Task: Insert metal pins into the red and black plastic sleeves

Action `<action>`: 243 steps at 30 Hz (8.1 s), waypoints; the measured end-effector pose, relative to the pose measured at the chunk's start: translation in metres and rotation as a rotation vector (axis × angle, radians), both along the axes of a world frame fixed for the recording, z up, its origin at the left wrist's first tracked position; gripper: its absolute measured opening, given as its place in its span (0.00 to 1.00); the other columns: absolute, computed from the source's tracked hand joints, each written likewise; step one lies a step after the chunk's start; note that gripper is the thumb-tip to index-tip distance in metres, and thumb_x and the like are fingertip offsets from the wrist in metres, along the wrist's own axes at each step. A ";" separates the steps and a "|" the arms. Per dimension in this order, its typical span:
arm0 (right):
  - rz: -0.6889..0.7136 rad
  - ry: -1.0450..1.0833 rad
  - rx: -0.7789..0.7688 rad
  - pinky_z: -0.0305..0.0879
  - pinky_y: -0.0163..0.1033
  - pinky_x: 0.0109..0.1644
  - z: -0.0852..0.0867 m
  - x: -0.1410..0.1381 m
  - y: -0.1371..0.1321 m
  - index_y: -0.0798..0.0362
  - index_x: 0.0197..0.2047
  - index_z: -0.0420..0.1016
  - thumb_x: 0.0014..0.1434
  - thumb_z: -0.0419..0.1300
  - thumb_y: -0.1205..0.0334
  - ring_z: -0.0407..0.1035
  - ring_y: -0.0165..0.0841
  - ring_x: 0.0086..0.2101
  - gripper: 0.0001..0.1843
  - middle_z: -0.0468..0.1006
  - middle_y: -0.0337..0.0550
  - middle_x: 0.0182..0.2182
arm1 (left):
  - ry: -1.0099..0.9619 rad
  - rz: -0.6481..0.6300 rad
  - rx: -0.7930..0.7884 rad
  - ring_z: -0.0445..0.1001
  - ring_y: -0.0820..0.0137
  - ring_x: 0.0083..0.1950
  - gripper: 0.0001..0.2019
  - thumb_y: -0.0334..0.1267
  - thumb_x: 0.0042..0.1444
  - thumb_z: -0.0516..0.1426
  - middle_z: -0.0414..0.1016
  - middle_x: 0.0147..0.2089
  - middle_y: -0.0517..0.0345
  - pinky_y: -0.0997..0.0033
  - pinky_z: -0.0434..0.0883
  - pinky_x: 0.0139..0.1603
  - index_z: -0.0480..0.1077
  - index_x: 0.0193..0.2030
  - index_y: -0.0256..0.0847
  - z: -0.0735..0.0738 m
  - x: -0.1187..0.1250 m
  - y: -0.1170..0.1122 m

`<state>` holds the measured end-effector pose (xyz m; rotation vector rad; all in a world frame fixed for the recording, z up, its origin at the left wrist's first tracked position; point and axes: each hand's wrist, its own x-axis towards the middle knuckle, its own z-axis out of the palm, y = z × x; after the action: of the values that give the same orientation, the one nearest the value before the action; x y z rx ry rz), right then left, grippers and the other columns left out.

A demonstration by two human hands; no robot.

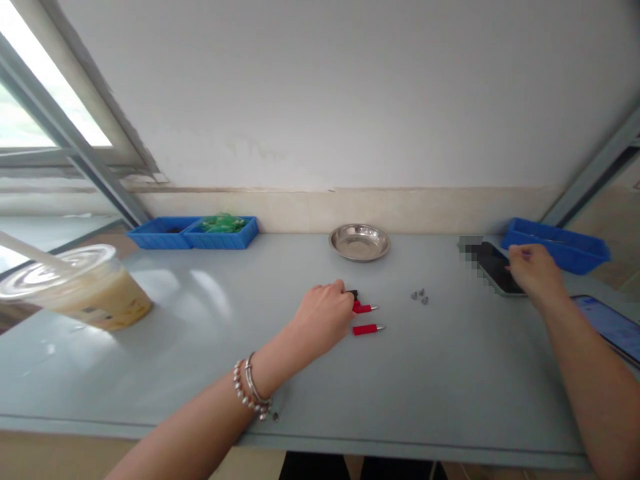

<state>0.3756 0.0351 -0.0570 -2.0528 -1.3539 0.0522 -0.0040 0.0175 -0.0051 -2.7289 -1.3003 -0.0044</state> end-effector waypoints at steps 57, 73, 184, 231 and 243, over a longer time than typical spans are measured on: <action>0.757 0.504 -0.257 0.63 0.30 0.32 0.030 -0.163 -0.025 0.58 0.29 0.67 0.45 0.59 0.55 0.67 0.24 0.27 0.14 0.73 0.41 0.26 | -0.088 0.056 -0.027 0.70 0.66 0.36 0.11 0.38 0.54 0.47 0.71 0.34 0.53 0.66 0.67 0.36 0.68 0.36 0.38 0.005 0.000 0.002; 0.812 0.518 -0.156 0.64 0.31 0.34 0.025 -0.181 -0.031 0.57 0.32 0.69 0.47 0.58 0.55 0.68 0.25 0.29 0.13 0.73 0.42 0.28 | -0.327 -0.072 -0.066 0.70 0.73 0.36 0.09 0.36 0.54 0.49 0.69 0.39 0.55 0.71 0.70 0.39 0.66 0.38 0.36 -0.003 0.004 -0.006; 0.768 0.426 -0.147 0.60 0.28 0.31 0.024 -0.184 -0.031 0.57 0.32 0.69 0.48 0.57 0.59 0.64 0.23 0.27 0.10 0.73 0.40 0.28 | -0.171 -0.044 0.011 0.68 0.69 0.37 0.10 0.35 0.54 0.47 0.69 0.34 0.54 0.68 0.67 0.39 0.68 0.38 0.37 -0.002 0.005 -0.004; 0.834 0.011 -0.215 0.52 0.29 0.29 0.030 -0.181 -0.033 0.56 0.26 0.66 0.57 0.43 0.51 0.60 0.23 0.24 0.20 0.68 0.38 0.21 | -0.205 -0.089 0.114 0.66 0.72 0.36 0.08 0.35 0.55 0.49 0.69 0.34 0.56 0.70 0.64 0.38 0.67 0.37 0.38 0.001 0.005 -0.005; 0.458 -0.196 -0.163 0.55 0.32 0.32 0.020 -0.132 -0.015 0.52 0.37 0.71 0.51 0.53 0.51 0.63 0.27 0.26 0.16 0.71 0.41 0.26 | -0.006 0.086 -0.042 0.69 0.68 0.38 0.10 0.40 0.53 0.51 0.68 0.37 0.53 0.68 0.66 0.38 0.69 0.37 0.41 0.002 -0.008 0.015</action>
<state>0.2439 0.0203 -0.0374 -1.8708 -1.9791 0.1689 -0.0116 0.0322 -0.0030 -2.7062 -1.4344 0.0225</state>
